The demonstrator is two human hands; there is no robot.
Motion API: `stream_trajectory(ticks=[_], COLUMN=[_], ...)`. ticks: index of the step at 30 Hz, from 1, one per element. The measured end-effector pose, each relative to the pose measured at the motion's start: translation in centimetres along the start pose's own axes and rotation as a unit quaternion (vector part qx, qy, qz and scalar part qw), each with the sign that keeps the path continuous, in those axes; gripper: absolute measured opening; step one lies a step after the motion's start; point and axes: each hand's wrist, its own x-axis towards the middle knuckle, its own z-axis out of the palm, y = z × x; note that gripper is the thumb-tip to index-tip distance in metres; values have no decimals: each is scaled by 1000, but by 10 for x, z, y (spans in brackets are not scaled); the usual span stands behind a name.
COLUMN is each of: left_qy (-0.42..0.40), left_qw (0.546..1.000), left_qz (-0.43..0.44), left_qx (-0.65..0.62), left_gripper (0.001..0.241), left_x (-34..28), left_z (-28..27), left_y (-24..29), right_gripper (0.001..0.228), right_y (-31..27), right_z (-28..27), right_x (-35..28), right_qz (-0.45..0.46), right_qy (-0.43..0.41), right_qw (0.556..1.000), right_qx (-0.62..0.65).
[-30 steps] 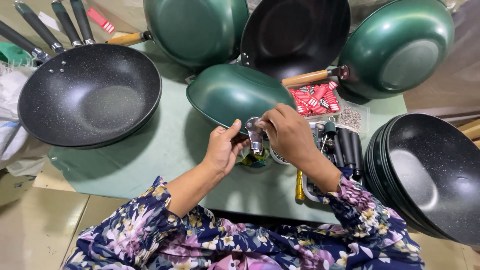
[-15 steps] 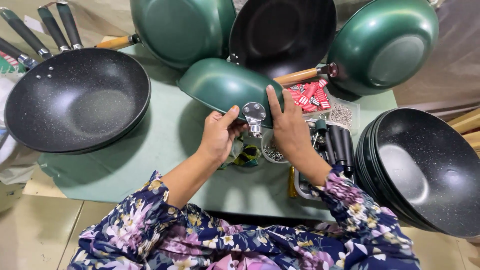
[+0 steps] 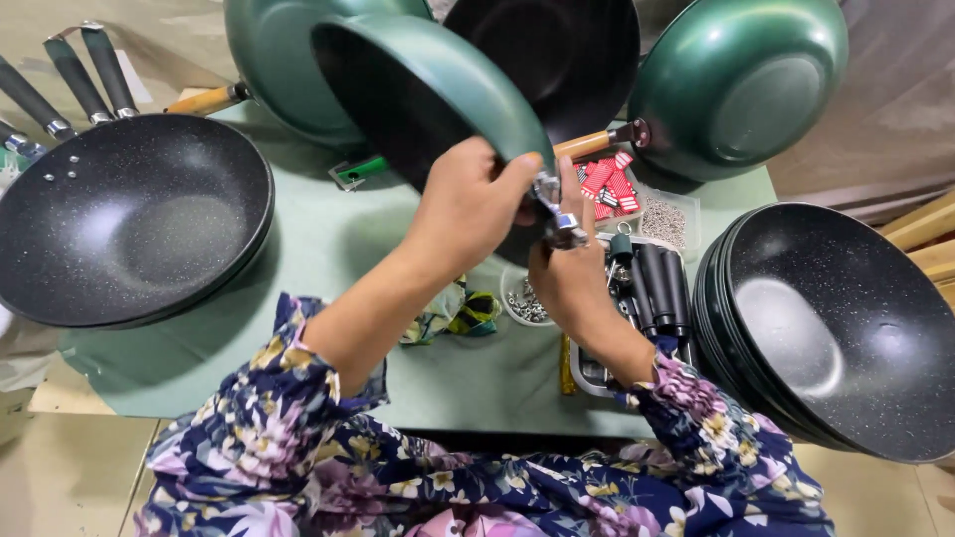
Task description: Tightening screws to attach a handle to a frying pan using a manual screwdriver
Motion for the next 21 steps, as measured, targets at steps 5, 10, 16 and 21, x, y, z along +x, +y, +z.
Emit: stream_trajectory(ticks=[5,10,16,21], left_qy=[-23,-51,-127,-151], left_qw=[984,951,912,895], left_qz=[-44,-88,-166,-183], left_qx=[170,293,353,377], left_gripper=[24,29,41,52], left_x=[20,56,55,55], left_z=[16,33,45,47], left_y=[17,-40,-65,-74], right_gripper=[36,70,65,64], right_y=[84,59,73,67], right_z=[55,58,93,87], right_x=[-7,-30,-47,-43], right_qz=[17,148,274,309], right_qy=[-19,-133,-172,-211], right_qw=[999,972,867,824], right_qx=[29,128,378,426])
